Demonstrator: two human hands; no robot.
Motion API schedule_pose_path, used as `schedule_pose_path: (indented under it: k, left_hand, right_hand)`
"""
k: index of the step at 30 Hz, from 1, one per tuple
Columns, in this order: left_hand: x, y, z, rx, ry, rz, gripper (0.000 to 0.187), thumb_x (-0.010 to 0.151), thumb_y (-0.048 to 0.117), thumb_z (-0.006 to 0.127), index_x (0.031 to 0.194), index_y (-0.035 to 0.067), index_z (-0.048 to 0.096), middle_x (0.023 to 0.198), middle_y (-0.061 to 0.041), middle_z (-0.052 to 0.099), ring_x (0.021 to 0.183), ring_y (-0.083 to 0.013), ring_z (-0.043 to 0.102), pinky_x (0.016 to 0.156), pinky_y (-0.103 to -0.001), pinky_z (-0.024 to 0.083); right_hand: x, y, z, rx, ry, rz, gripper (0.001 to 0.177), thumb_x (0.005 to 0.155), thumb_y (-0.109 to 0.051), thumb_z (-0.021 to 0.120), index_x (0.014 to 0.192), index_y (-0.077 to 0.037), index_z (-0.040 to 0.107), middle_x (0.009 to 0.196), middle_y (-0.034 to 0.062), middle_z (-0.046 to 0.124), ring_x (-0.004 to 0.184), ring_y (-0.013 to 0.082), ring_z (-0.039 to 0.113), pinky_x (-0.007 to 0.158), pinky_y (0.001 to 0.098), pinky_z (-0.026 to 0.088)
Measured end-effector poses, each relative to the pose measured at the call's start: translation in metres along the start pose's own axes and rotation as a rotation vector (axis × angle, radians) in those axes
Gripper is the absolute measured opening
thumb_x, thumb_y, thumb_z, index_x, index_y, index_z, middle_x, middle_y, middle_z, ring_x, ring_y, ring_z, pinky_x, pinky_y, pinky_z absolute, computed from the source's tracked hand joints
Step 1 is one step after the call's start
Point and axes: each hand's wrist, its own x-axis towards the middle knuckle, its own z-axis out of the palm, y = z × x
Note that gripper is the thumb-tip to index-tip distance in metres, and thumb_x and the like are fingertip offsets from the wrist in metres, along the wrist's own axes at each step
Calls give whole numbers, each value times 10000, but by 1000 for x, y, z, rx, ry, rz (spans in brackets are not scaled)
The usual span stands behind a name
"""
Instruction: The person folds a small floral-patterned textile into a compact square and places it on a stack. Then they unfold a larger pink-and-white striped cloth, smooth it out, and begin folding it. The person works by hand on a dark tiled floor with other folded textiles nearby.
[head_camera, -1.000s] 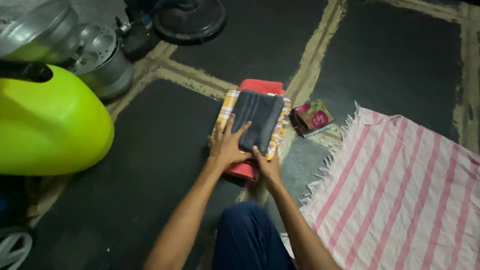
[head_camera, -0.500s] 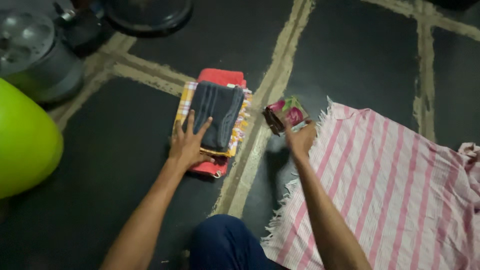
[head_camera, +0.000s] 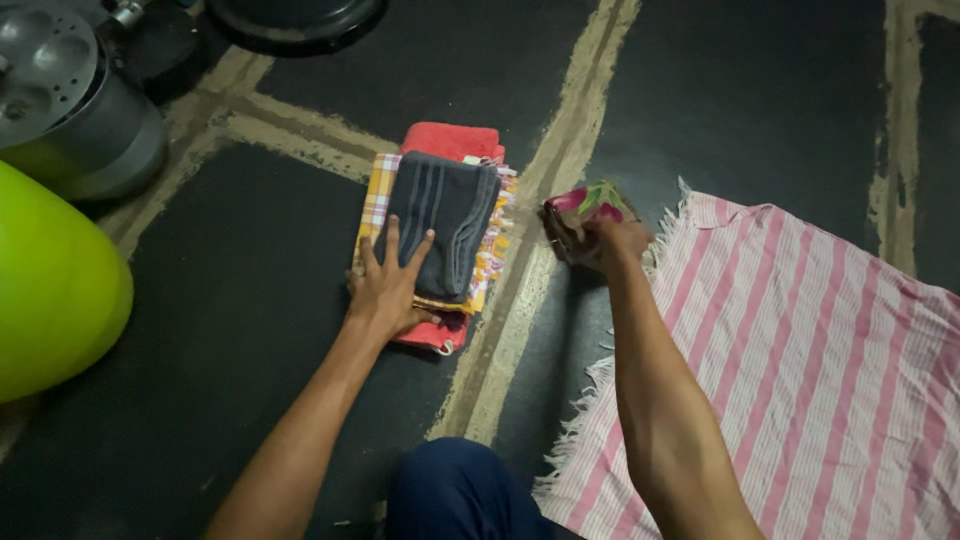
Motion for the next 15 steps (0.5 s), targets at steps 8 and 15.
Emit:
schedule_pose_path:
  k: [8, 15]
  left_hand:
    - [-4, 2, -9, -13, -11, 5, 1316, 591, 598, 925, 1617, 397, 125, 1699, -159, -74, 1485, -592, 116, 1038, -757, 390]
    - [-1, 1, -1, 1, 23, 14, 1342, 556, 605, 934, 1614, 388, 138, 1692, -163, -55, 1483, -586, 127, 1013, -751, 411]
  right_hand:
    - [17, -24, 18, 163, -364, -374, 419, 909, -108, 785, 1272, -3, 605, 1090, 164, 733, 906, 251, 727, 755, 404, 600]
    - [-2, -74, 46, 204, -575, -496, 946, 729, -9, 828, 1490, -64, 268, 1228, 163, 582, 1062, 307, 631, 805, 419, 589]
